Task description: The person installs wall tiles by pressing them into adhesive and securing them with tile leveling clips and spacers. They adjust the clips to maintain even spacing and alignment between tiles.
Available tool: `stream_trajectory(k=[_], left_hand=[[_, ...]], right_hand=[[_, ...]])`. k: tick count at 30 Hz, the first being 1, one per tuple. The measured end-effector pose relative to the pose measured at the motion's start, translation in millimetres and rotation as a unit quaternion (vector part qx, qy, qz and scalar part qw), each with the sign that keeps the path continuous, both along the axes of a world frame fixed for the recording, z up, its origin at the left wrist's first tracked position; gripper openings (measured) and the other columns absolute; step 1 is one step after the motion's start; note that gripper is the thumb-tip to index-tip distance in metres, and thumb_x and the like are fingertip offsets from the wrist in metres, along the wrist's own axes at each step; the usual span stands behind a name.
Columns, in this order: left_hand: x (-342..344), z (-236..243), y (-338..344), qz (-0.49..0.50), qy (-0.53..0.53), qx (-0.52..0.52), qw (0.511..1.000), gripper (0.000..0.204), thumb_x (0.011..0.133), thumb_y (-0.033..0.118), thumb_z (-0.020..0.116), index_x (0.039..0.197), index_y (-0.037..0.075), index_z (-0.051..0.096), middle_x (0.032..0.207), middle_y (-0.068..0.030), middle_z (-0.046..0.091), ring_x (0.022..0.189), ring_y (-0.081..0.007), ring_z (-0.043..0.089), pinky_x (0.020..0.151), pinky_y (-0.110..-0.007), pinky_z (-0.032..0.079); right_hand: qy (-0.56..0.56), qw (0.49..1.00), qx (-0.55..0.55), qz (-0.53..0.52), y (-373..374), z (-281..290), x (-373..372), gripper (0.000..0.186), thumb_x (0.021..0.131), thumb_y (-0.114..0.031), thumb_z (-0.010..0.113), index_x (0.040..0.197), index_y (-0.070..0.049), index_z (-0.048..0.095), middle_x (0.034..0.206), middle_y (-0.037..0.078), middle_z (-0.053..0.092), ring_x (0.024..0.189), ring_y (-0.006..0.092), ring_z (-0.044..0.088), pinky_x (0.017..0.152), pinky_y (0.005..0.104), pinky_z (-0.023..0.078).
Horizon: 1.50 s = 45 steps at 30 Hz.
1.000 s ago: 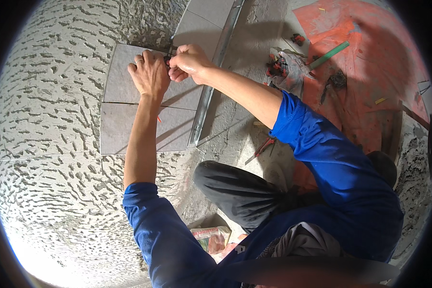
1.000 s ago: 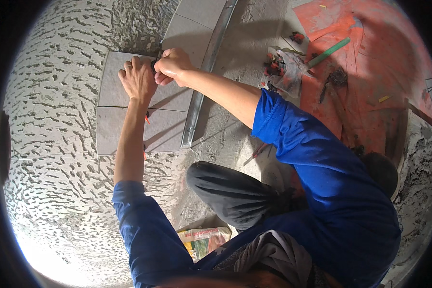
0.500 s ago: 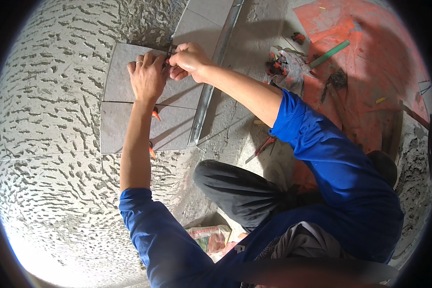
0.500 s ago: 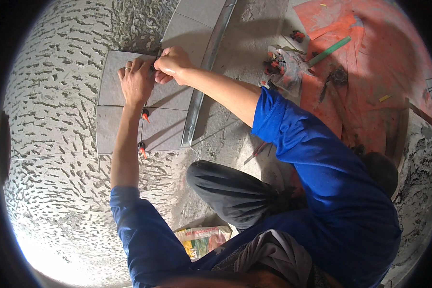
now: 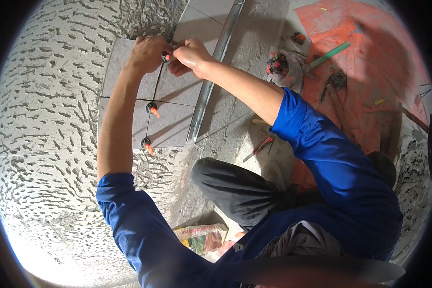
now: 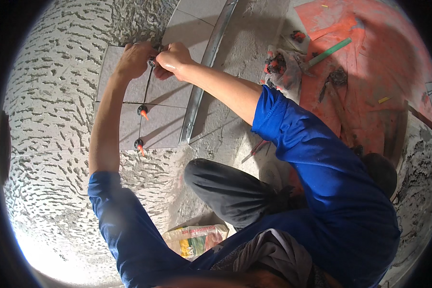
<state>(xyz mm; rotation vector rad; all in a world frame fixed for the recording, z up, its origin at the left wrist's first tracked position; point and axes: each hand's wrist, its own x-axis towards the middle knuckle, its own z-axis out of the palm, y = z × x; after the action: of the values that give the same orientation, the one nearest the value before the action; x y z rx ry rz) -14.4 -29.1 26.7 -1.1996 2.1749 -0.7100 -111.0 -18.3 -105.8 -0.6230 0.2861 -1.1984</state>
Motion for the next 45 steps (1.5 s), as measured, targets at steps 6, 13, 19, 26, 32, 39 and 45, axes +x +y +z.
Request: stream_trajectory(k=[6, 13, 19, 26, 32, 39, 45], left_hand=[[8, -17, 26, -0.049, 0.085, -0.13, 0.987, 0.032, 0.076, 0.018, 0.07, 0.106, 0.015, 0.058, 0.097, -0.0063, 0.064, 0.096, -0.029, 0.062, 0.08, -0.044, 0.045], [12, -43, 31, -0.049, 0.009, -0.25, 0.967, 0.029, 0.076, 0.023, 0.068, 0.1, 0.015, 0.055, 0.093, -0.0063, 0.063, 0.094, -0.0282, 0.061, 0.077, -0.043, 0.044], [18, -49, 38, -0.016, 0.016, -0.293, 0.956, 0.027, 0.076, 0.024, 0.069, 0.099, 0.015, 0.058, 0.094, -0.0046, 0.063, 0.093, -0.0282, 0.06, 0.077, -0.042, 0.042], [23, -52, 41, -0.049, 0.055, -0.288, 0.955, 0.021, 0.078, 0.023, 0.069, 0.098, 0.016, 0.063, 0.094, -0.0034, 0.063, 0.092, -0.0252, 0.059, 0.077, -0.041, 0.041], [26, -35, 33, -0.105, 0.066, -0.174, 0.977, 0.018, 0.081, 0.019, 0.067, 0.099, 0.016, 0.066, 0.096, -0.003, 0.063, 0.097, -0.0244, 0.06, 0.082, -0.04, 0.042], [13, -14, 28, -0.056, 0.014, -0.079, 0.995, 0.022, 0.082, 0.011, 0.063, 0.1, 0.019, 0.072, 0.097, -0.0037, 0.063, 0.103, -0.0238, 0.059, 0.086, -0.04, 0.042], [1, -7, 14, -0.011, -0.047, -0.042, 0.998, 0.03, 0.081, 0.003, 0.057, 0.103, 0.019, 0.072, 0.101, -0.0049, 0.064, 0.108, -0.0257, 0.058, 0.093, -0.041, 0.042]], right_hand=[[-0.013, 1.0, 0.02, -0.015, 2, 2, 1, 0.007, 0.08, 0.001, 0.058, 0.084, 0.007, 0.058, 0.066, 0.019, 0.065, 0.052, 0.0234, 0.066, 0.042, 0.035, 0.056], [-0.022, 1.0, 0.016, -0.004, 2, 1, 1, 0.005, 0.081, 0.001, 0.058, 0.081, 0.006, 0.056, 0.067, 0.019, 0.064, 0.05, 0.0221, 0.065, 0.041, 0.0324, 0.055], [-0.017, 1.0, 0.019, -0.003, 2, 0, 2, 0.005, 0.081, 0.001, 0.059, 0.08, 0.006, 0.056, 0.067, 0.019, 0.064, 0.048, 0.0226, 0.065, 0.041, 0.0328, 0.055], [-0.011, 1.0, 0.02, -0.002, 2, 1, 1, 0.004, 0.081, 0.002, 0.059, 0.079, 0.005, 0.056, 0.067, 0.019, 0.064, 0.049, 0.0229, 0.065, 0.041, 0.0333, 0.056], [-0.021, 1.0, 0.015, 0.002, 0, 0, 2, 0.005, 0.08, 0.002, 0.059, 0.082, 0.006, 0.057, 0.068, 0.019, 0.064, 0.05, 0.023, 0.065, 0.042, 0.0328, 0.056], [-0.011, 1.0, 0.017, -0.002, 3, 1, 1, 0.008, 0.081, 0.0, 0.059, 0.085, 0.007, 0.058, 0.069, 0.019, 0.065, 0.053, 0.0246, 0.067, 0.045, 0.0361, 0.056], [-0.021, 0.999, 0.025, -0.003, 3, 2, 1, 0.008, 0.081, 0.0, 0.058, 0.085, 0.007, 0.058, 0.068, 0.019, 0.065, 0.053, 0.026, 0.067, 0.045, 0.0385, 0.056]])
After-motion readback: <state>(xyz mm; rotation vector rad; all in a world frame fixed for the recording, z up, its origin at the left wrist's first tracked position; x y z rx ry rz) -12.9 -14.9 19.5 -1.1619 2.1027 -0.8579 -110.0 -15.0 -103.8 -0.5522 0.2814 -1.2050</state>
